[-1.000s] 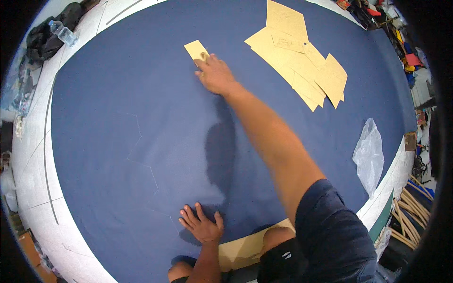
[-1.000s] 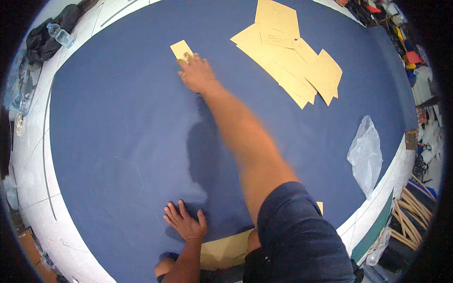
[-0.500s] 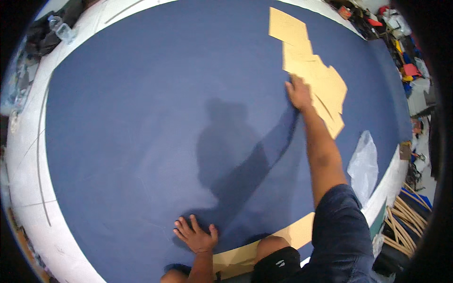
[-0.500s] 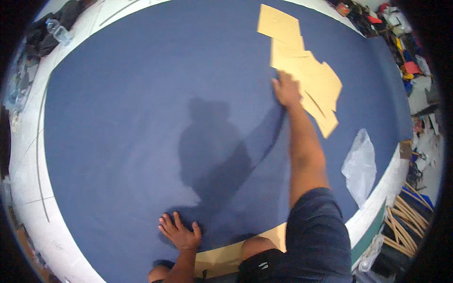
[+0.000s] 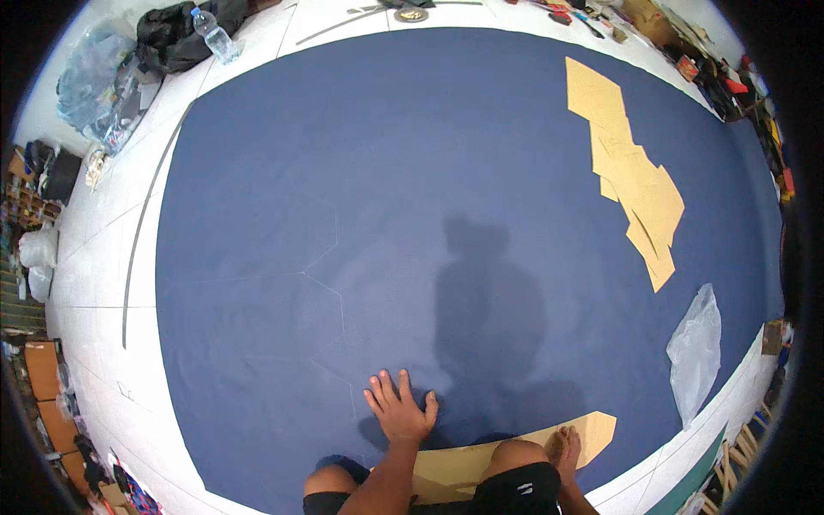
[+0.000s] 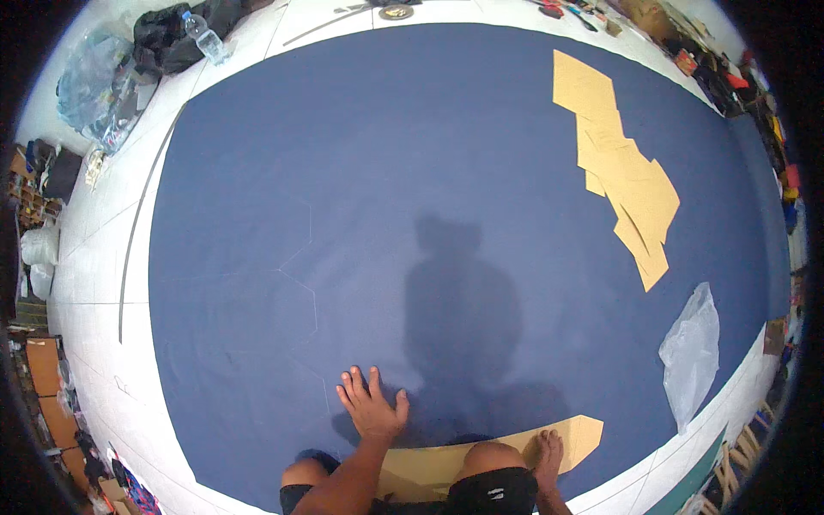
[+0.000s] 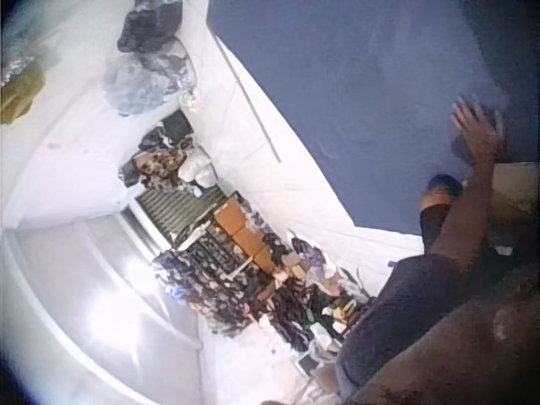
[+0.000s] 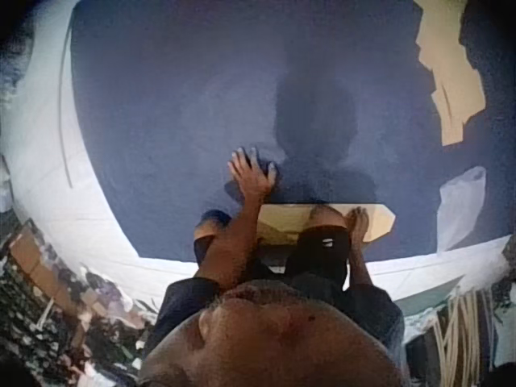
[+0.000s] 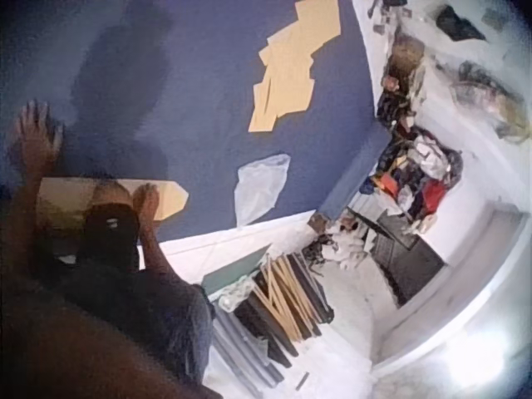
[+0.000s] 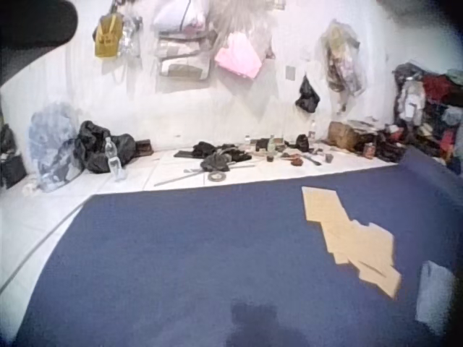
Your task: The person traces the outline of a beige pattern piece onto a large sheet of blue material using a pencil, then moves the pattern piece to another section and continues tracing.
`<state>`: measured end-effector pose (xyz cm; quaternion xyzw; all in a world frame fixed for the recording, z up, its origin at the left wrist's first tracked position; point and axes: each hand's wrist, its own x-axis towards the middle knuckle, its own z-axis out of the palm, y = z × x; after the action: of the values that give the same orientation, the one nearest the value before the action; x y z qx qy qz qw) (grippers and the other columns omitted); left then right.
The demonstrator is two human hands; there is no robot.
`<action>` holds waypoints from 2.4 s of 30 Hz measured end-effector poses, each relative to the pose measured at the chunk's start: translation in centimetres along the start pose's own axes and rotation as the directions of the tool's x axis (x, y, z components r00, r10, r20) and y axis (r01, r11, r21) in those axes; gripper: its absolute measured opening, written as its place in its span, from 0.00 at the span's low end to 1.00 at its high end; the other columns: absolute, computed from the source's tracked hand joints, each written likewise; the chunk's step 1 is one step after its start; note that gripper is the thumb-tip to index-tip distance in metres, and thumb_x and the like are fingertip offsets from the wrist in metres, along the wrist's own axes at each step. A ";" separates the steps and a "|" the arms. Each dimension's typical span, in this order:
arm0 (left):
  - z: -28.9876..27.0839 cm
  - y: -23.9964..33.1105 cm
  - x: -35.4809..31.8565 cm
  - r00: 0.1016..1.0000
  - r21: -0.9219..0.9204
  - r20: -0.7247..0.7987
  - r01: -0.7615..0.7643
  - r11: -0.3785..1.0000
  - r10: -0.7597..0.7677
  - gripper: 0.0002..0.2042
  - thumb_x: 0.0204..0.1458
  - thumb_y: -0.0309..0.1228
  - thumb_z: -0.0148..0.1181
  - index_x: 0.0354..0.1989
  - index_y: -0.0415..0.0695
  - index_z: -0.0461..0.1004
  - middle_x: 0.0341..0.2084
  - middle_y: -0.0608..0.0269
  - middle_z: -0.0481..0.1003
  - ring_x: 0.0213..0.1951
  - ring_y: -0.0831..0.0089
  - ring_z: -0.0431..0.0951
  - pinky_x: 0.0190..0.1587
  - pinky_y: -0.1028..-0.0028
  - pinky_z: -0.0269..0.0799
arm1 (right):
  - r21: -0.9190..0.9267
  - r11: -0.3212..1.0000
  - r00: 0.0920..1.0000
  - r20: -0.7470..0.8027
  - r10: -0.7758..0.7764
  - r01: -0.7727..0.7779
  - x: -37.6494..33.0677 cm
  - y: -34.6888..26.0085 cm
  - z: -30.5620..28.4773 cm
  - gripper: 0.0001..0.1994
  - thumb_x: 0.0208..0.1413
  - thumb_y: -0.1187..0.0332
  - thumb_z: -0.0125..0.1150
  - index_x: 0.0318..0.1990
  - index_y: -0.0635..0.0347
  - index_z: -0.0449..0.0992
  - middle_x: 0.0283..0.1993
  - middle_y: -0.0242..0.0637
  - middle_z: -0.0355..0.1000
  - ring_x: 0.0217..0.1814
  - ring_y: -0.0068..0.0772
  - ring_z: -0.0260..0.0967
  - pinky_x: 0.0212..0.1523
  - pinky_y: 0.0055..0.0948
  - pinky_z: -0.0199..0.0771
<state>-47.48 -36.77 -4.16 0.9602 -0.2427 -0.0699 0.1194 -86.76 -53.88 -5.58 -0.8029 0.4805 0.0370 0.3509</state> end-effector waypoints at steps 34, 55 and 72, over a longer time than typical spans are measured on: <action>-11.3 -15.6 -9.1 0.830 -0.066 0.241 -0.504 0.861 0.504 0.19 0.57 0.35 0.65 0.56 0.43 0.75 0.54 0.50 0.74 0.57 0.51 0.73 0.61 0.57 0.67 | -0.355 0.854 0.823 -0.292 -0.488 0.381 -4.4 -1.4 2.4 0.30 0.59 0.60 0.66 0.65 0.65 0.65 0.69 0.54 0.64 0.75 0.59 0.55 0.75 0.57 0.47; -5.5 -22.5 -31.1 0.815 -0.184 0.039 -0.563 0.806 0.578 0.22 0.53 0.41 0.68 0.58 0.53 0.78 0.54 0.49 0.71 0.56 0.48 0.69 0.62 0.51 0.64 | -0.375 0.792 0.837 -0.073 -0.543 0.481 -20.4 3.8 6.1 0.25 0.58 0.64 0.68 0.61 0.60 0.70 0.68 0.52 0.67 0.76 0.57 0.56 0.74 0.58 0.49; -3.4 -23.8 -30.0 0.806 -0.253 -0.041 -0.580 0.774 0.590 0.22 0.52 0.45 0.69 0.56 0.54 0.80 0.50 0.57 0.73 0.53 0.56 0.69 0.58 0.55 0.61 | -0.441 0.782 0.855 -0.057 -0.515 0.441 -23.2 2.3 7.5 0.28 0.54 0.62 0.72 0.60 0.60 0.71 0.62 0.54 0.70 0.73 0.58 0.60 0.72 0.60 0.53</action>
<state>-62.32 -1.26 -4.85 0.8121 -0.5203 -0.0793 0.2519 -98.95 -32.75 -3.29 -0.9540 0.2702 -0.0232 0.1276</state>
